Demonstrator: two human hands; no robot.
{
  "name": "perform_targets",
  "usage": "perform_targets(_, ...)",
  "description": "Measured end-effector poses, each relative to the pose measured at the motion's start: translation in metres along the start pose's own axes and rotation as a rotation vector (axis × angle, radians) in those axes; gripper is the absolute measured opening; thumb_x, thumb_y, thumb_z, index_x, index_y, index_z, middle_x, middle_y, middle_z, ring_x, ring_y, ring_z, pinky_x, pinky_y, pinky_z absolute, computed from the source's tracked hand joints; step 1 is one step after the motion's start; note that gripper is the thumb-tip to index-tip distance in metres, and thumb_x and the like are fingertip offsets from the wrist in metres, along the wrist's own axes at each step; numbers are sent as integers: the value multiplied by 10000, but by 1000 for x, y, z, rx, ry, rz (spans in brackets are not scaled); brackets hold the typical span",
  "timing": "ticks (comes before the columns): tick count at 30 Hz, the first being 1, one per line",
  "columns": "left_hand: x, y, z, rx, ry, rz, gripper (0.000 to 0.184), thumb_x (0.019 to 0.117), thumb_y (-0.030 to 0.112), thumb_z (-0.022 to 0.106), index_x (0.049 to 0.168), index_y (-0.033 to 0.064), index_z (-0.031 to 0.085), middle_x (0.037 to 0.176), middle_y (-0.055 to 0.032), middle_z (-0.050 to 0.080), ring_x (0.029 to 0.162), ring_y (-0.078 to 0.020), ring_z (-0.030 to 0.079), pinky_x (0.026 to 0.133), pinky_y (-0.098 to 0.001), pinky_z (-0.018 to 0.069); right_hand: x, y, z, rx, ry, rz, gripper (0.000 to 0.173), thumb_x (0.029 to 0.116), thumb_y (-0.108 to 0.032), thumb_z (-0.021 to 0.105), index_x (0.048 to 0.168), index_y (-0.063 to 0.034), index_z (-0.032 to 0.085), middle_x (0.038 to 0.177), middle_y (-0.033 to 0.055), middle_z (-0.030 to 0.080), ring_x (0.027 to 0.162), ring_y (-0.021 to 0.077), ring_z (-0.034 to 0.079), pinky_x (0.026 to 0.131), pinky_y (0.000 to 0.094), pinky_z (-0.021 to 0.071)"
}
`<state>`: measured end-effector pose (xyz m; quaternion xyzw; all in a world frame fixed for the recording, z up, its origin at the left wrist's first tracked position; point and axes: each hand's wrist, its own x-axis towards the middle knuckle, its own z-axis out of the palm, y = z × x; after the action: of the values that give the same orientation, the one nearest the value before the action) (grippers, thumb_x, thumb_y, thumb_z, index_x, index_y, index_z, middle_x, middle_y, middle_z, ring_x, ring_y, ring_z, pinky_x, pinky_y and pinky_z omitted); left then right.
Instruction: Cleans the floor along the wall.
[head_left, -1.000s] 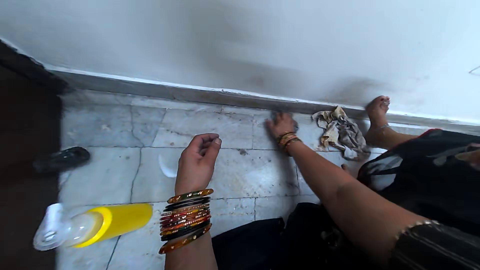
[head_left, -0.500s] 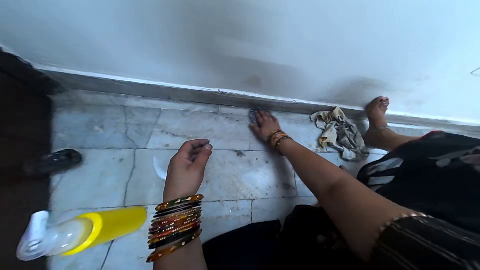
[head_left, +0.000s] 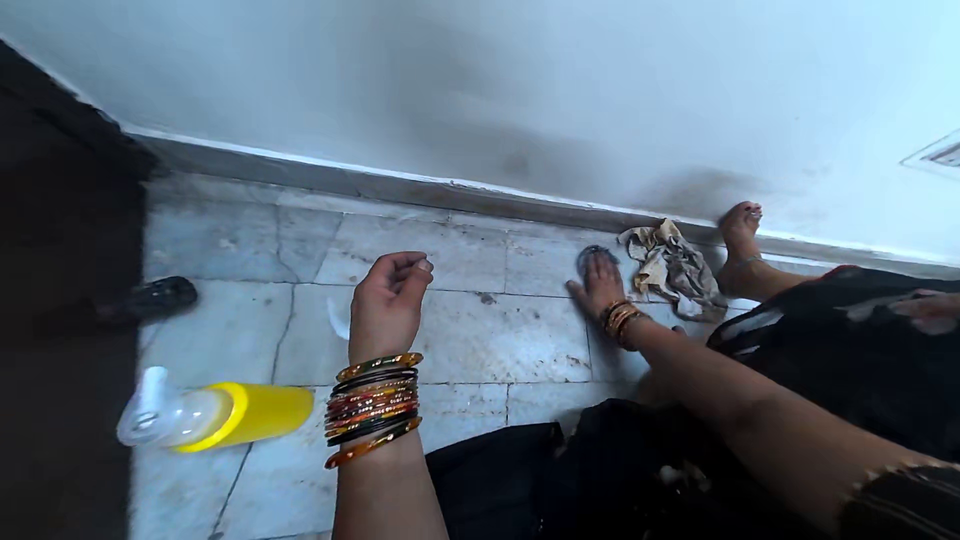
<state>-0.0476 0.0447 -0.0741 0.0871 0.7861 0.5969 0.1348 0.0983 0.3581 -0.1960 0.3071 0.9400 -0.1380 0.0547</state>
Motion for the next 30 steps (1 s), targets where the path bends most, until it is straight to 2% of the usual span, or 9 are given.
perform_targets(2, 1, 0, 4, -12, 6, 18, 245, 1066, 174, 568, 1252, 22, 617, 1129, -145, 692, 991, -193, 697, 914, -388, 558, -29, -40, 20, 6, 14, -148, 900, 991, -586, 533, 1595, 38, 296, 1671, 261, 256, 1579, 417, 175, 1272, 609, 116)
perform_targets(4, 1, 0, 9, -15, 1, 32, 235, 1067, 158, 561, 1246, 16, 617, 1116, -145, 692, 979, -185, 694, 902, -376, 560, -57, -94, 27, 41, -70, -293, 900, 974, -614, 558, 1586, 10, 346, 1670, 238, 282, 1579, 399, 189, 1273, 609, 112)
perform_targets(8, 0, -3, 9, -16, -1, 75, 243, 1066, 148, 552, 1242, -10, 609, 1128, -165, 681, 983, -193, 693, 899, -383, 564, -84, -195, 41, 90, -324, -567, 836, 1011, -632, 478, 1632, -102, 294, 1721, 158, 183, 1605, 336, 110, 1282, 592, 53)
perform_targets(11, -5, 1, 6, -10, 30, 66, 246, 1065, 141, 539, 1245, -14, 603, 1133, -154, 679, 981, -169, 688, 893, -347, 562, -85, -231, 53, 116, -359, -696, 778, 1033, -583, 467, 1646, -147, 267, 1728, 156, 151, 1608, 326, 101, 1282, 580, 56)
perform_targets(15, -4, -3, 5, -3, 40, 56, 235, 1066, 151, 551, 1229, -7, 609, 1105, -143, 684, 952, -155, 688, 874, -340, 566, -79, -201, 54, 91, -308, -704, 701, 1048, -568, 451, 1637, -214, 311, 1733, 116, 162, 1609, 285, 114, 1293, 541, 79)
perform_targets(20, 0, -6, 8, -5, 10, 35, 238, 1065, 154, 556, 1240, 2, 610, 1125, -143, 685, 970, -164, 698, 890, -349, 570, -52, -64, 32, 22, -57, -432, 695, 1034, -530, 498, 1609, -159, 378, 1697, 164, 262, 1585, 348, 201, 1269, 602, 162)
perform_targets(24, 3, -5, 11, -14, -23, 29, 240, 1067, 160, 556, 1248, 10, 607, 1119, -136, 678, 974, -155, 688, 889, -341, 562, -9, 25, 4, -14, 3, -142, 726, 1060, -535, 423, 1629, -101, 302, 1706, 219, 182, 1592, 395, 136, 1265, 622, 104)
perform_targets(27, 3, -6, 11, -8, -24, 31, 239, 1071, 160, 548, 1245, 7, 606, 1114, -139, 678, 965, -156, 688, 887, -343, 563, 4, 18, 3, -26, 17, -4, 824, 1042, -616, 382, 1642, -70, 234, 1709, 248, 125, 1594, 417, 92, 1268, 616, 72)
perform_targets(30, 4, -4, 8, -11, -8, 29, 244, 1072, 160, 546, 1253, 4, 600, 1117, -136, 677, 962, -147, 684, 879, -330, 561, -32, -41, 22, 29, 30, -150, 859, 997, -608, 507, 1625, -61, 294, 1690, 275, 177, 1584, 439, 121, 1259, 648, 94)
